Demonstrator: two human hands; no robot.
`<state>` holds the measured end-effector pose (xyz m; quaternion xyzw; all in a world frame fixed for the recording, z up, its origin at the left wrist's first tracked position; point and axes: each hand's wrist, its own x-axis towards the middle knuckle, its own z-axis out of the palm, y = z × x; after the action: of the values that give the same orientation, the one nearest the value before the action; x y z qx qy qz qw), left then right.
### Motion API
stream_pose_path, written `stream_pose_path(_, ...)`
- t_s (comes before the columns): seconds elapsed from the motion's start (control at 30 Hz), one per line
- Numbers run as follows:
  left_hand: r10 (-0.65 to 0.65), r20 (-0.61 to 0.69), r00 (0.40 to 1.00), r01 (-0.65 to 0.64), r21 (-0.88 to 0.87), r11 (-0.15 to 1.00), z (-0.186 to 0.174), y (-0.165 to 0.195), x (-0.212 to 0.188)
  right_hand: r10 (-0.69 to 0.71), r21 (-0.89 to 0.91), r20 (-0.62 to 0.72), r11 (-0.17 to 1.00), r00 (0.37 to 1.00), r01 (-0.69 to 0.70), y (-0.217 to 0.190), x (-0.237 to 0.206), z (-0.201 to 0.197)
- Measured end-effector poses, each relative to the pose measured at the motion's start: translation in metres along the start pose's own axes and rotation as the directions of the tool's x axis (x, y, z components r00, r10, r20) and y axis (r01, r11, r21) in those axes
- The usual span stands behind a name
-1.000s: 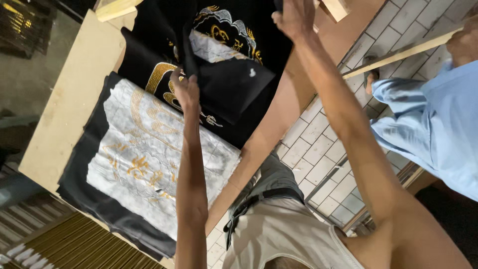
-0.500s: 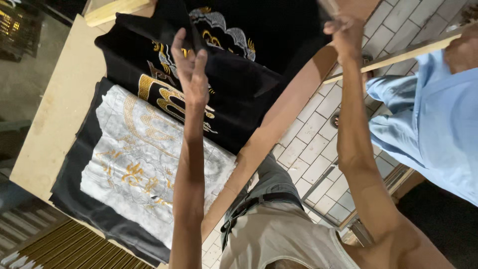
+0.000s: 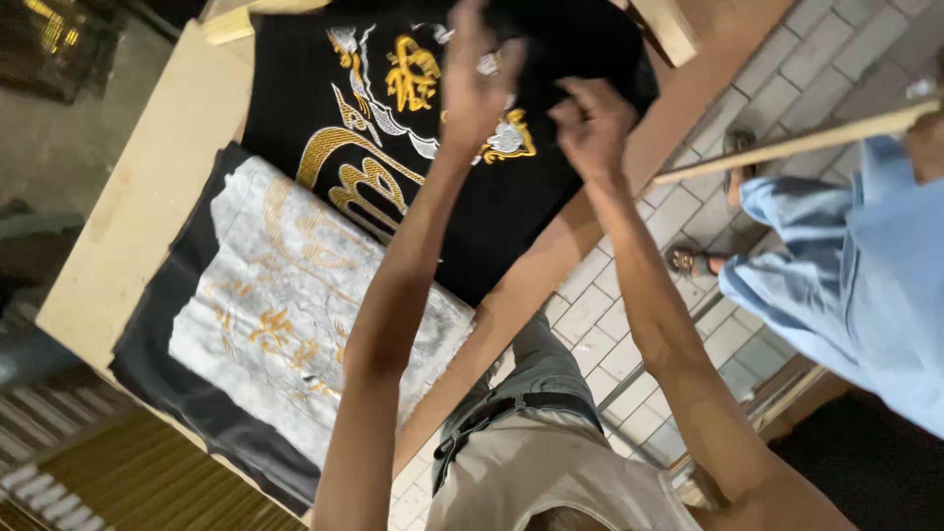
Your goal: The person removes white paper backing from embroidered black fabric panels laid on a work table. They pick and tear the paper away piece by piece around the gold and white embroidery, working across different sections of the cloth and letting scraps fall to the floor.
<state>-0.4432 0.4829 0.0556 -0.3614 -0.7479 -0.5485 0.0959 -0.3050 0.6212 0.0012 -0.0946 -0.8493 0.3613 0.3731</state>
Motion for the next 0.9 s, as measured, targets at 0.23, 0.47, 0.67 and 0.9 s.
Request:
stream_pose_path(0.23,0.119,0.332,0.936,-0.176,0.15,0.973,-0.01,-0.003,-0.002,0.885,0.503,0.055,0.376,0.463,-0.778,0.07,0.012,-0.011)
stream_pose_path(0.47,-0.275,0.008,0.961,0.201,0.666,0.719,-0.099,0.003,-0.182,0.738,0.742,0.215,0.302,0.64,-0.598,0.078,0.004,-0.032)
stream_pose_path(0.67,-0.415,0.1,0.904,0.185,0.785,0.591,-0.079,-0.007,-0.244,-0.53,0.643,0.491,0.756,0.692,0.122,-0.083,-0.022,0.057)
stream_pose_path(0.9,-0.59,0.137,0.796,0.298,0.76,0.578,-0.097,-0.024,-0.214,-0.257,0.504,0.851,0.649,0.458,-0.571,-0.121,-0.037,0.033)
